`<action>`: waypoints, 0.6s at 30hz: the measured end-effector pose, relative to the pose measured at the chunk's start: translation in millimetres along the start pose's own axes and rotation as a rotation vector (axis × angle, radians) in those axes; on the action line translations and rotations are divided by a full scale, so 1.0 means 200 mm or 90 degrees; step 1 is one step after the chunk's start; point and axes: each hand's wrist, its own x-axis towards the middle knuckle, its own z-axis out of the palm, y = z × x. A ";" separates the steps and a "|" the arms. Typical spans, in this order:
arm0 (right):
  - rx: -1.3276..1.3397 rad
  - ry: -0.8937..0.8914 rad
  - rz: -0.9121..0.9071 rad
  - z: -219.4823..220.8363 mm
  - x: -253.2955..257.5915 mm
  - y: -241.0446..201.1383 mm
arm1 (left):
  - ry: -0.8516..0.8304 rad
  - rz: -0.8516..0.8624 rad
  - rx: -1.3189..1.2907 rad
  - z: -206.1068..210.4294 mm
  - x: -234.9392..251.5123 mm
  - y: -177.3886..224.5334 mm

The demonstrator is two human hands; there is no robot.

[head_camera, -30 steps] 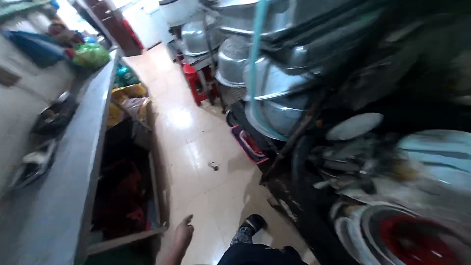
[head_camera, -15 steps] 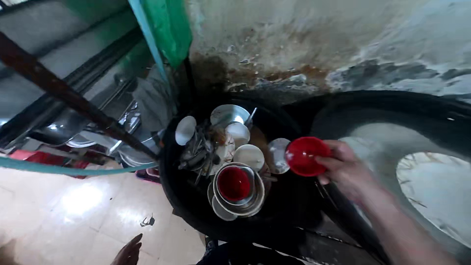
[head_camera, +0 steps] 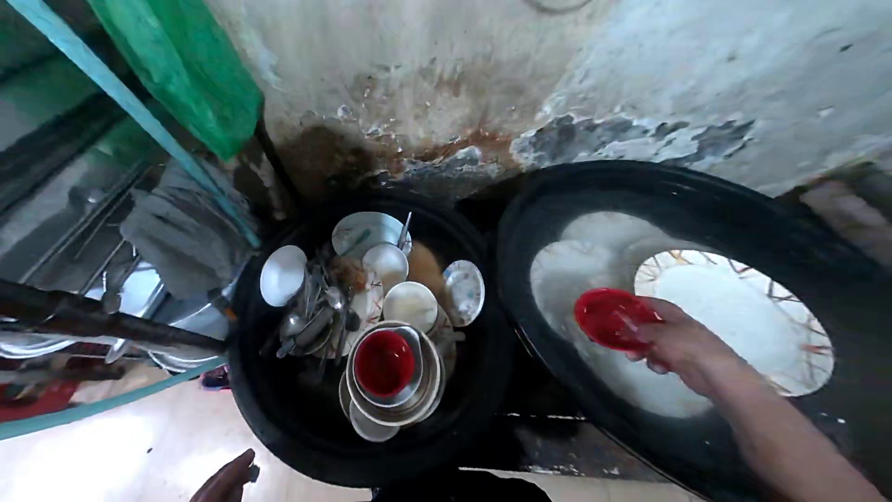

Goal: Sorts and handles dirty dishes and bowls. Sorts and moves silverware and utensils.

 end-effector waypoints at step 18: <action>-0.019 0.092 -0.723 0.72 -0.25 -0.64 | 0.077 0.128 -0.056 0.17 0.03 0.14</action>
